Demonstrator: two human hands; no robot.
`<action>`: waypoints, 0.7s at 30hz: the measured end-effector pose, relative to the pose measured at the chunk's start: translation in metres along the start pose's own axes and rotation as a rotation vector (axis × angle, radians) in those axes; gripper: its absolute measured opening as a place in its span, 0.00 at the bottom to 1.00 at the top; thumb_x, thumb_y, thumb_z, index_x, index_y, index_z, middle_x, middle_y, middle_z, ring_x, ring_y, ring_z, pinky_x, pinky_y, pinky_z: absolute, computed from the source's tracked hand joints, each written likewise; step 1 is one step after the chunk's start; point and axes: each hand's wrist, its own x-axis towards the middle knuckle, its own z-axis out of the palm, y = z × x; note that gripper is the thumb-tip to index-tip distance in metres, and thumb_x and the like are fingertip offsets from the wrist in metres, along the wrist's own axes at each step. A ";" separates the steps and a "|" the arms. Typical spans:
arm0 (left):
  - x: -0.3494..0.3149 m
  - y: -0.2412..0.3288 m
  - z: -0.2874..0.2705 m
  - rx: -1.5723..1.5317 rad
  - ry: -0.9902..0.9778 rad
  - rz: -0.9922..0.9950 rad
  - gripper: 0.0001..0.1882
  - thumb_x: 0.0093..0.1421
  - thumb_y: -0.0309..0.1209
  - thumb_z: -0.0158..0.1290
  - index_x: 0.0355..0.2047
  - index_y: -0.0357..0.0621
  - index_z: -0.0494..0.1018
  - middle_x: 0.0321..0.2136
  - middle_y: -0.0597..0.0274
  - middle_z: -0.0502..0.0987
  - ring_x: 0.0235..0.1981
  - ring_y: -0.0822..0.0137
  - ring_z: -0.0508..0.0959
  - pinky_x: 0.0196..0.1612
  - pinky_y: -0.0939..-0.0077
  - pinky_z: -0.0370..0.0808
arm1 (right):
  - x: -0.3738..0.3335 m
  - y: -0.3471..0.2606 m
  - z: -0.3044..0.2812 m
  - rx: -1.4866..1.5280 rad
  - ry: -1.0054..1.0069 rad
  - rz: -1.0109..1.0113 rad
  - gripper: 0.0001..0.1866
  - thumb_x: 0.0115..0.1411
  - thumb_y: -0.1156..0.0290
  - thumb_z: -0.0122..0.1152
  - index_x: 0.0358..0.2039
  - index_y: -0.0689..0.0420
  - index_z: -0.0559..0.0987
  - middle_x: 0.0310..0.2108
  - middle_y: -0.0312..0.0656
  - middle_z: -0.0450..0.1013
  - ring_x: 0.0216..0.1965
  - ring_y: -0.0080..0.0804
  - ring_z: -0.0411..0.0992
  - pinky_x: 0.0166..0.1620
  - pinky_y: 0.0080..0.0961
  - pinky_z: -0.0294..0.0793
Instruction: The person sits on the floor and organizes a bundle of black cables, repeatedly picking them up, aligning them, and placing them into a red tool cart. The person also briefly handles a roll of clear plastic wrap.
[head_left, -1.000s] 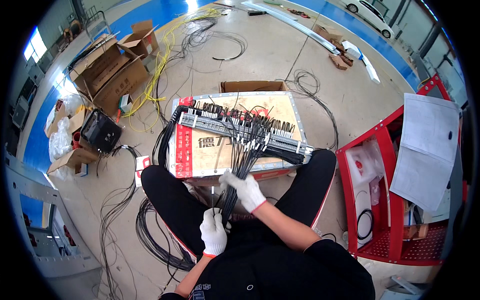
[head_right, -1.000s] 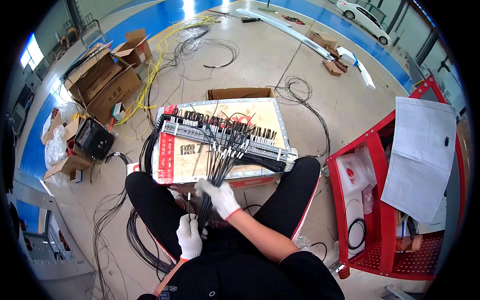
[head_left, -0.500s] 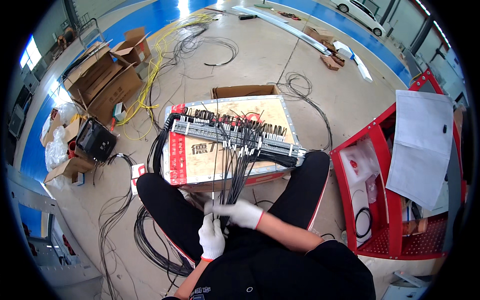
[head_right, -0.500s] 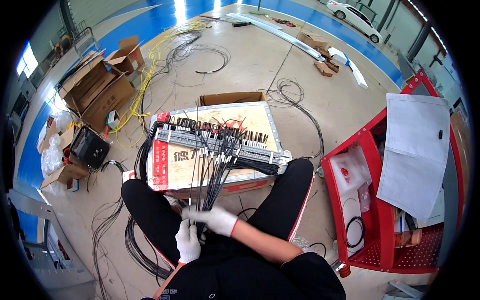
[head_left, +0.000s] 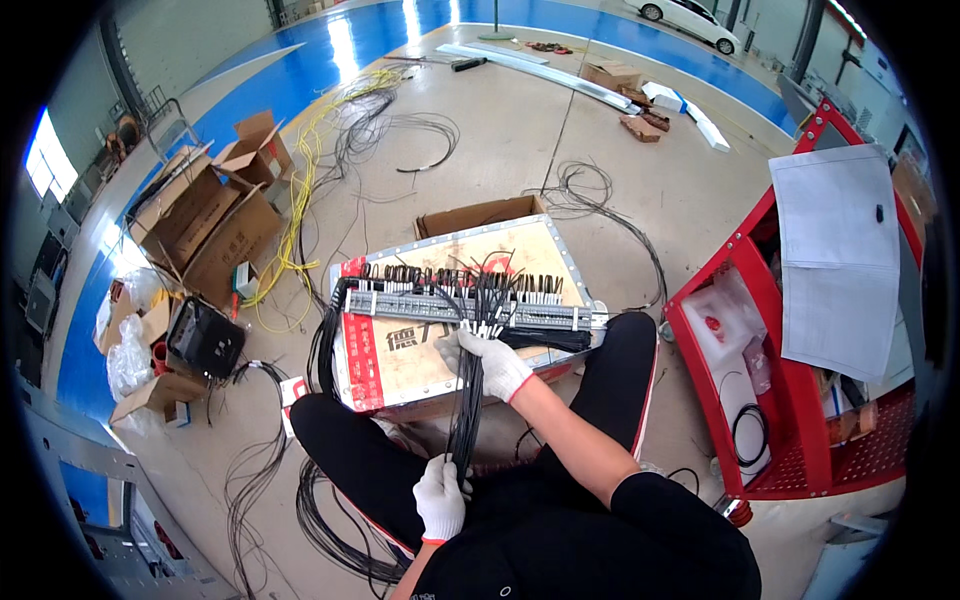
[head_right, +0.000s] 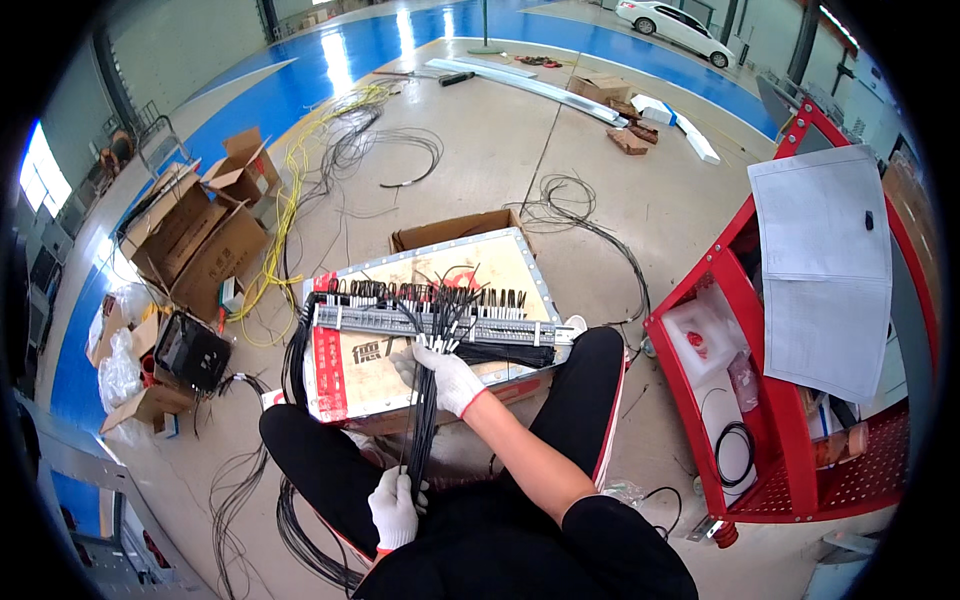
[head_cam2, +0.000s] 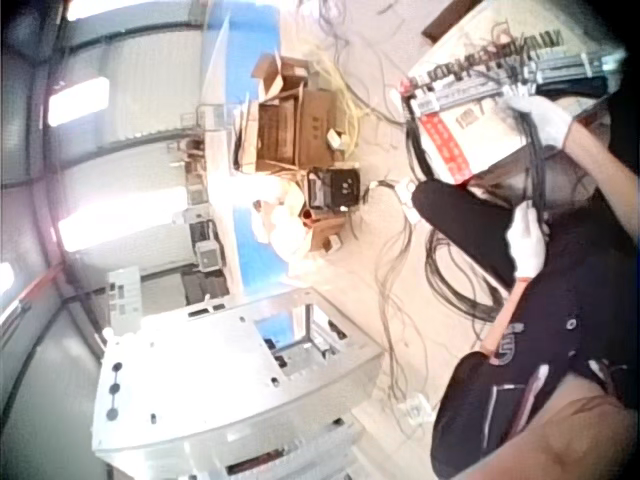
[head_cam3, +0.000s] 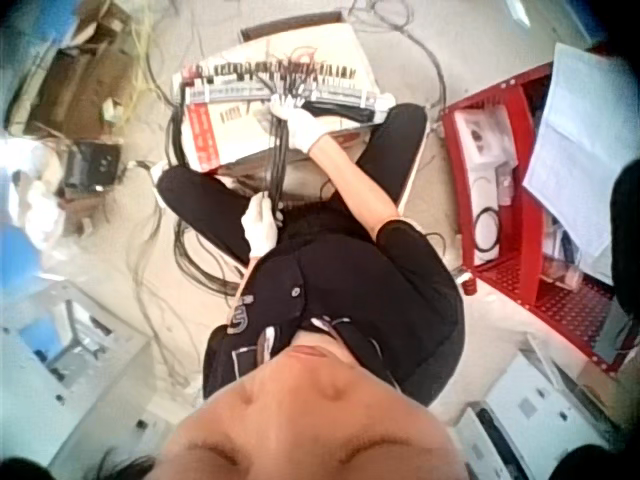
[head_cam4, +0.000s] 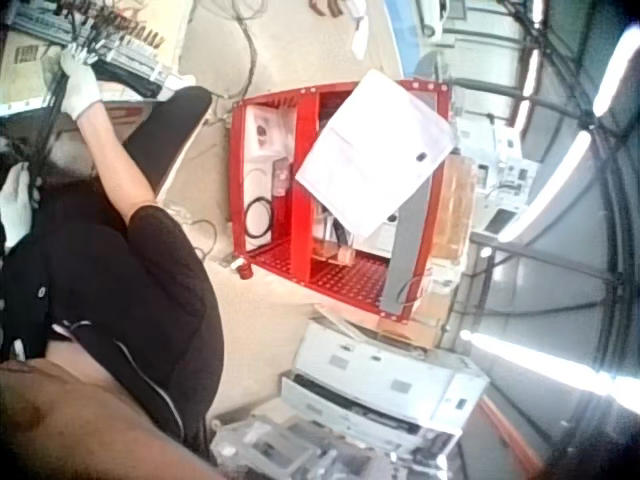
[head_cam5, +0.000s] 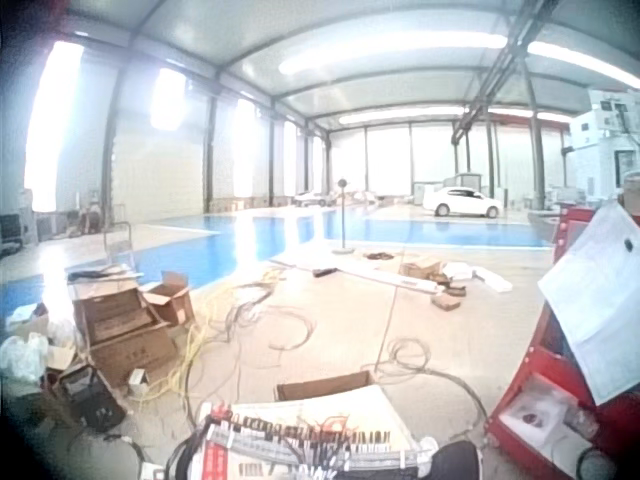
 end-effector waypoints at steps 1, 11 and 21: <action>0.001 0.000 -0.001 0.035 -0.015 0.005 0.13 0.71 0.27 0.44 0.47 0.34 0.74 0.24 0.60 0.80 0.19 0.75 0.77 0.22 0.79 0.74 | 0.001 0.001 -0.002 -0.087 0.002 -0.026 0.14 0.71 0.62 0.53 0.41 0.61 0.76 0.33 0.39 0.76 0.28 0.23 0.72 0.32 0.18 0.77; 0.023 0.015 -0.004 -0.142 -0.316 -0.077 0.19 0.74 0.41 0.38 0.50 0.37 0.69 0.26 0.62 0.78 0.18 0.76 0.69 0.20 0.81 0.68 | -0.022 -0.025 0.035 -0.270 -0.558 -0.153 0.15 0.72 0.57 0.51 0.35 0.56 0.73 0.16 0.23 0.55 0.15 0.14 0.51 0.18 0.17 0.47; 0.055 0.048 -0.047 -0.089 -0.683 0.265 0.33 0.68 0.42 0.48 0.66 0.31 0.57 0.60 0.49 0.68 0.61 0.61 0.69 0.65 0.66 0.64 | -0.097 0.003 0.040 -0.650 -0.516 -0.306 0.12 0.70 0.59 0.55 0.35 0.53 0.74 0.19 0.25 0.60 0.18 0.12 0.54 0.21 0.17 0.50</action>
